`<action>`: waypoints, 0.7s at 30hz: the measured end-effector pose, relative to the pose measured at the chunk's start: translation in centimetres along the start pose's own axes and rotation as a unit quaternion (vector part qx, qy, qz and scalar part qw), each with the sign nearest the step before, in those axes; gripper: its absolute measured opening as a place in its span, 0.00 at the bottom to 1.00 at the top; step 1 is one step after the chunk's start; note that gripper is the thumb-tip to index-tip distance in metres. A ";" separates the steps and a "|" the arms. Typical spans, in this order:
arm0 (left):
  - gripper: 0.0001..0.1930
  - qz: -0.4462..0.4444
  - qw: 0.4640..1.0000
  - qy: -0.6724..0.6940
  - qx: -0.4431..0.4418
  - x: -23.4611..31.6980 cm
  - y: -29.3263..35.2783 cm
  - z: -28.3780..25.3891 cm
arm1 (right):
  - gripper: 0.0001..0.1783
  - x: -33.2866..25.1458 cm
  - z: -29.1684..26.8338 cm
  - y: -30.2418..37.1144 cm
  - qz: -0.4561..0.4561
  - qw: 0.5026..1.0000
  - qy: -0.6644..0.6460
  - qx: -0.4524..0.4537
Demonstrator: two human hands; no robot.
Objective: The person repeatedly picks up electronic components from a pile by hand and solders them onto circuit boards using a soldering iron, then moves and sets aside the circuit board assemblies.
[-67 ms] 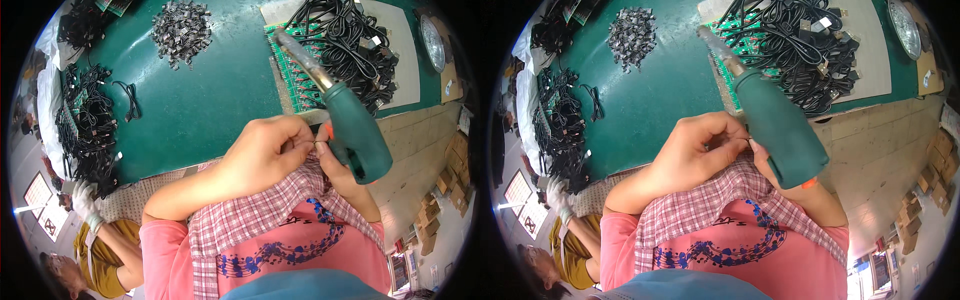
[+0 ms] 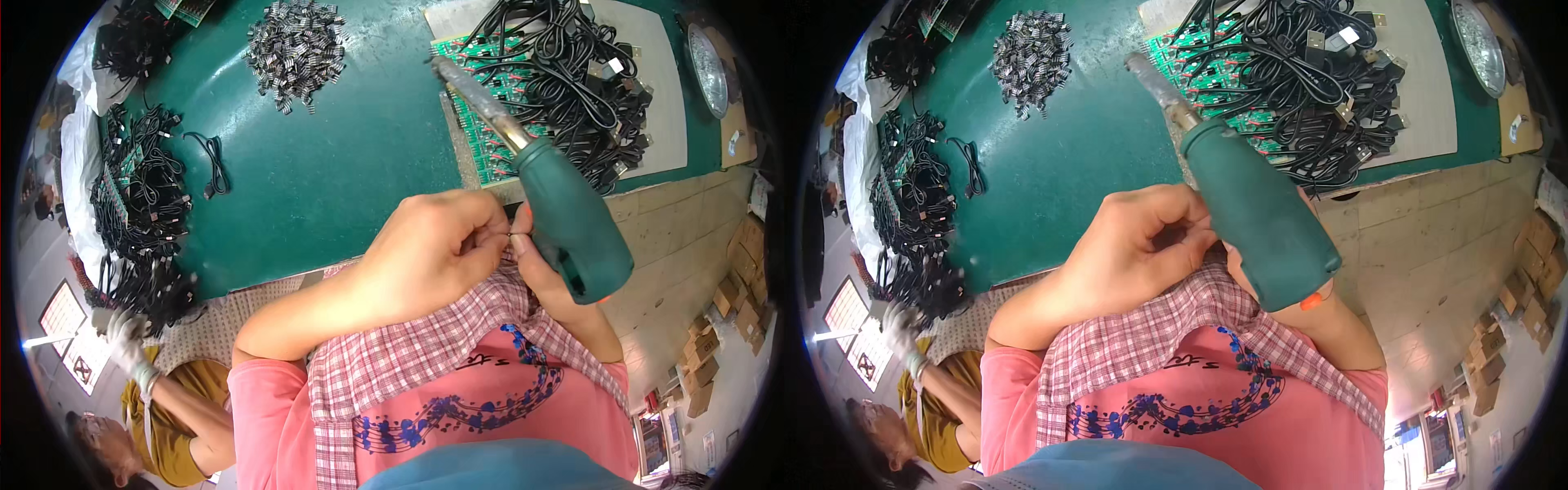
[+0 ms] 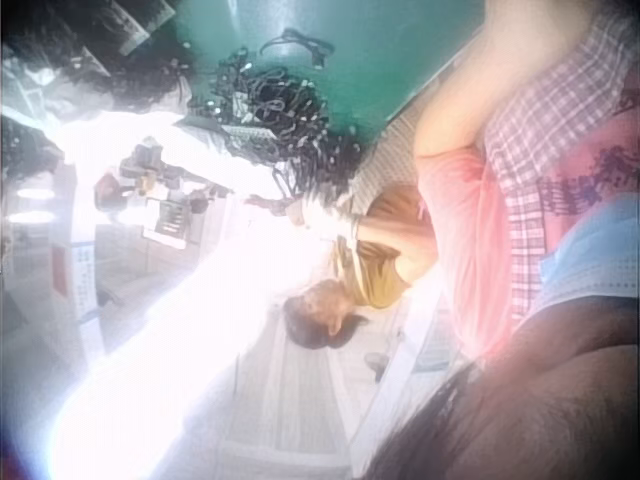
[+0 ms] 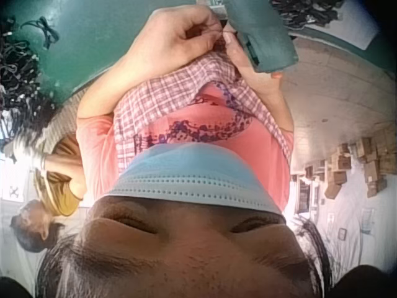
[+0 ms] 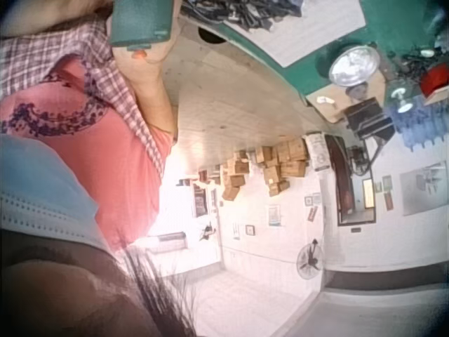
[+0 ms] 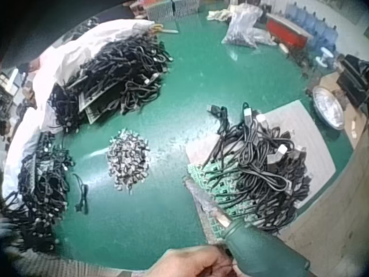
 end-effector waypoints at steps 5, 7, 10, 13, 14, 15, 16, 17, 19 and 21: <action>0.01 0.025 0.998 0.041 0.031 -0.5 -0.2 -1.1 | 0.16 0.4 -0.7 0.3 0.042 0.999 -0.024 -0.009; 0.01 -0.023 0.991 0.090 0.097 -1.4 -0.8 -3.0 | 0.11 1.2 -1.3 1.0 0.090 0.995 -0.035 -0.019; 0.05 -0.076 0.966 0.171 0.180 -2.7 -1.5 -5.5 | 0.10 2.9 -0.5 4.8 0.122 0.989 0.002 -0.087; 0.05 -0.073 0.965 0.180 0.178 -2.9 -1.8 -5.7 | 0.11 2.8 -0.4 5.9 0.094 0.987 0.065 -0.109; 0.05 -0.069 0.966 0.173 0.181 -2.8 -1.9 -5.6 | 0.11 2.8 -0.3 6.0 0.095 0.987 0.064 -0.110; 0.06 -0.064 0.966 0.166 0.186 -2.7 -2.0 -5.5 | 0.11 2.8 -0.3 6.1 0.098 0.987 0.069 -0.103; 0.06 -0.065 0.966 0.166 0.186 -2.7 -2.0 -5.5 | 0.12 2.9 -0.4 6.2 0.101 0.987 0.075 -0.096; 0.06 -0.068 0.966 0.166 0.185 -2.8 -2.0 -5.5 | 0.12 2.9 -0.4 6.2 0.101 0.987 0.074 -0.096; 0.06 -0.072 0.966 0.166 0.185 -2.8 -1.9 -5.5 | 0.13 2.9 -0.5 6.4 0.109 0.985 0.097 -0.097; 0.06 -0.073 0.965 0.172 0.186 -2.8 -1.9 -5.5 | 0.13 3.4 -0.2 7.1 0.126 0.984 0.087 -0.087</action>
Point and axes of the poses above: each hand's wrist, its own y-axis away from the middle knuckle, its own z-axis out of the palm, x = y × z, the point moved 7 cm from there along -y, towards the middle knuckle, and after that the axes turned 15 degrees about y, right-handed, at the moved point
